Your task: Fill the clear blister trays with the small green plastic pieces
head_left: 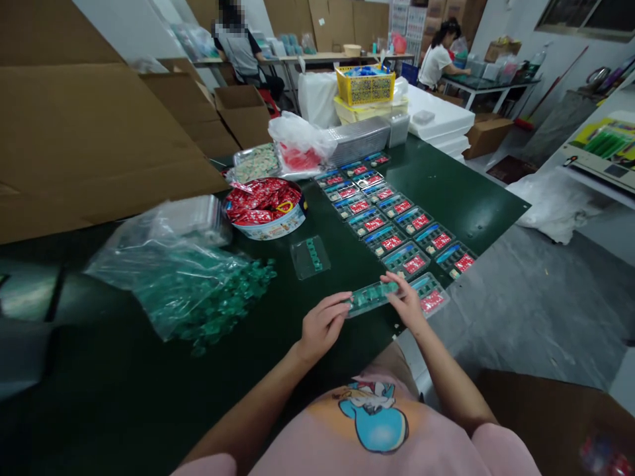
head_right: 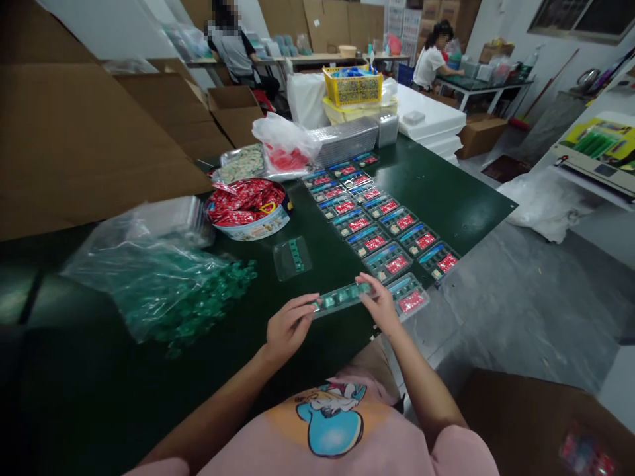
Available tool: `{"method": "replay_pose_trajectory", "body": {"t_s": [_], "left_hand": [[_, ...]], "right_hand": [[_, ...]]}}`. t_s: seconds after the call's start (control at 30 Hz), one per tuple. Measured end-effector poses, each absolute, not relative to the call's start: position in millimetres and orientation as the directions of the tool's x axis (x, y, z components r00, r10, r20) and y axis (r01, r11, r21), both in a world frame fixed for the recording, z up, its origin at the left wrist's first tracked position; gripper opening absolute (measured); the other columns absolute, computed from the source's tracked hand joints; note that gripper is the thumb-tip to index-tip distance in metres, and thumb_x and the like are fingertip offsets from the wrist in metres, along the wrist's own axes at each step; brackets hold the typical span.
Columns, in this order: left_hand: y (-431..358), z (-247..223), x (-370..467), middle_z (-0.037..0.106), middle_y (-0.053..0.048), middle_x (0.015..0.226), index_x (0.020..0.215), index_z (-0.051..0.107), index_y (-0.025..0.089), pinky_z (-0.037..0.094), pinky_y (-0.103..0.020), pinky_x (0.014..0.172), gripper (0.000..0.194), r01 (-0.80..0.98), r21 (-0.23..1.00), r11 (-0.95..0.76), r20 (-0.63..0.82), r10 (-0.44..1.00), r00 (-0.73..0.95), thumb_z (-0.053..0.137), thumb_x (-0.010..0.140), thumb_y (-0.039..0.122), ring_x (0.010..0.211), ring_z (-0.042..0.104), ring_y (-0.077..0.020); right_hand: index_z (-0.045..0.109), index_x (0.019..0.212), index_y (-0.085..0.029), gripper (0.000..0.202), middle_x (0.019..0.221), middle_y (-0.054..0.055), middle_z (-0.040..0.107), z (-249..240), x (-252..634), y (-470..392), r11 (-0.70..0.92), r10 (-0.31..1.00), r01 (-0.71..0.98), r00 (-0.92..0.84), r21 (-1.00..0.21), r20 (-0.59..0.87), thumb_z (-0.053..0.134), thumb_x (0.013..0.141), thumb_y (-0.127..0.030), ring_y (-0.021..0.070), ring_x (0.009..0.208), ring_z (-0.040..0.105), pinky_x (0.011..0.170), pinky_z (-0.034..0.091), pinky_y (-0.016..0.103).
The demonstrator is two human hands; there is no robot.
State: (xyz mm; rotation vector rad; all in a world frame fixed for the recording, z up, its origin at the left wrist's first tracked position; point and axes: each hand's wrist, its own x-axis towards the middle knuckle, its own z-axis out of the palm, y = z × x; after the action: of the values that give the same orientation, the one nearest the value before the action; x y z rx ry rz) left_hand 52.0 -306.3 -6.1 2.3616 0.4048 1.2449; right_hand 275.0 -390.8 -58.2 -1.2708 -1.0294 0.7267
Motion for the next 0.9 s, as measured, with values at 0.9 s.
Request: {"method": "replay_pose_trajectory", "body": {"t_s": [0.9], "left_hand": [[-154, -99, 223, 0.057, 0.002, 0.071, 0.144, 0.044, 0.015, 0.045, -0.027, 0.076, 0.068, 0.531, 0.838, -0.125, -0.076, 0.938, 0.339, 0.065, 0.079, 0.019, 0.070, 0.055, -0.0143]], "right_hand": [[0.068, 0.103, -0.014, 0.025, 0.098, 0.011, 0.067, -97, 430, -202, -0.310, 0.808, 0.711, 0.547, -0.631, 0.219, 0.058, 0.081, -0.020, 0.0221, 0.089, 0.059, 0.090, 0.046, 0.037]]}}
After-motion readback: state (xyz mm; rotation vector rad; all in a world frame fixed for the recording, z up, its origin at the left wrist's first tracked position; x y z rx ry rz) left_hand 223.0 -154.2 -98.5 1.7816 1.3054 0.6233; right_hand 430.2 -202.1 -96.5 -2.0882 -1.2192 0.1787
